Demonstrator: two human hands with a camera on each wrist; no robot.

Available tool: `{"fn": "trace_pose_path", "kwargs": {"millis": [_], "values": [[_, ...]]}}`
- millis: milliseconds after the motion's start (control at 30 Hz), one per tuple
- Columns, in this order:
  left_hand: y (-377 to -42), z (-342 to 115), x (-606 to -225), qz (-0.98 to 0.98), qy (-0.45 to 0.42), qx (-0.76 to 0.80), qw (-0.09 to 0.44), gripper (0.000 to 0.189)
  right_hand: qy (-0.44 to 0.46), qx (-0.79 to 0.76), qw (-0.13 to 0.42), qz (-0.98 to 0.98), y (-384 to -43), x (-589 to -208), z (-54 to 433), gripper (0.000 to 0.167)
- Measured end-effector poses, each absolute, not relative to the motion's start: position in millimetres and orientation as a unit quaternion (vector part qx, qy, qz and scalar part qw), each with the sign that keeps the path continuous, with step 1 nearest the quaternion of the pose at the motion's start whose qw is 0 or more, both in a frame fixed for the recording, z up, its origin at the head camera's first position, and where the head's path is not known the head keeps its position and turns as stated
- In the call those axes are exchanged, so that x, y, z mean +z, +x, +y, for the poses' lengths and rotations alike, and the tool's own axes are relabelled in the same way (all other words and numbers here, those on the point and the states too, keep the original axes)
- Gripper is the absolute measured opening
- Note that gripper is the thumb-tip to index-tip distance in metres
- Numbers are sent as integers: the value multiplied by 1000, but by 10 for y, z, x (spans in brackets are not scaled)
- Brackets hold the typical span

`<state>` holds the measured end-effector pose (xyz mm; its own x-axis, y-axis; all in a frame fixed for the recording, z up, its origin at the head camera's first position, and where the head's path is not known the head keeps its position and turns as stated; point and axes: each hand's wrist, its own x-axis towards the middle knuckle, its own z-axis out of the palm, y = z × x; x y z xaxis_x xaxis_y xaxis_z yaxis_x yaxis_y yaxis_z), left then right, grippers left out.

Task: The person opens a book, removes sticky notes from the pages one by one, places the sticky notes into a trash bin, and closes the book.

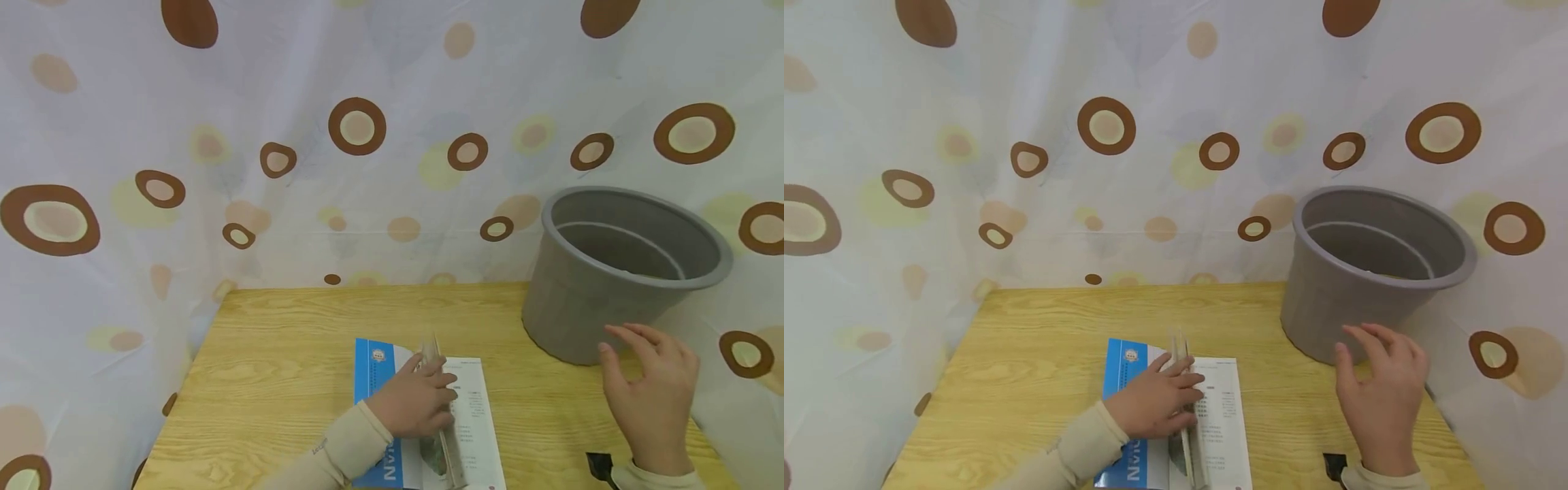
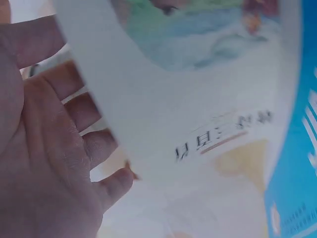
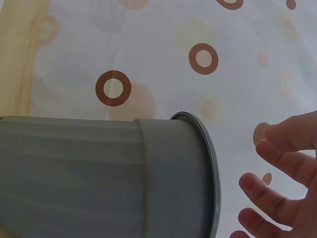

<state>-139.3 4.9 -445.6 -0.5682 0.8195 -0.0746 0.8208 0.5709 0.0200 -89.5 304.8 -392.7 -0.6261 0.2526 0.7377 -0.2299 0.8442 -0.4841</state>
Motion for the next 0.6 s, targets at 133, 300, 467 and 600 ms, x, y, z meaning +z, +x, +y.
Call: {"fn": "trace_pose_path", "kwargs": {"millis": [133, 300, 467, 600], "values": [[-1284, 173, -4464, 872, 487, -13, 44, 40, -15, 279, 425, -861, -876, -3968, 3077, 25], [-1155, 248, -4460, 859, 507, -25, 64, 46, -20, 283, 428, -858, -851, -4017, 3139, 25], [-1033, 68, -4229, 882, 467, 66, -3, 40, -19, 289, 433, -854, -814, -4070, 3207, 25], [-1003, -331, -4053, 916, 257, 287, -113, 24, -27, 298, 420, -857, -790, -4149, 3243, 24]]}}
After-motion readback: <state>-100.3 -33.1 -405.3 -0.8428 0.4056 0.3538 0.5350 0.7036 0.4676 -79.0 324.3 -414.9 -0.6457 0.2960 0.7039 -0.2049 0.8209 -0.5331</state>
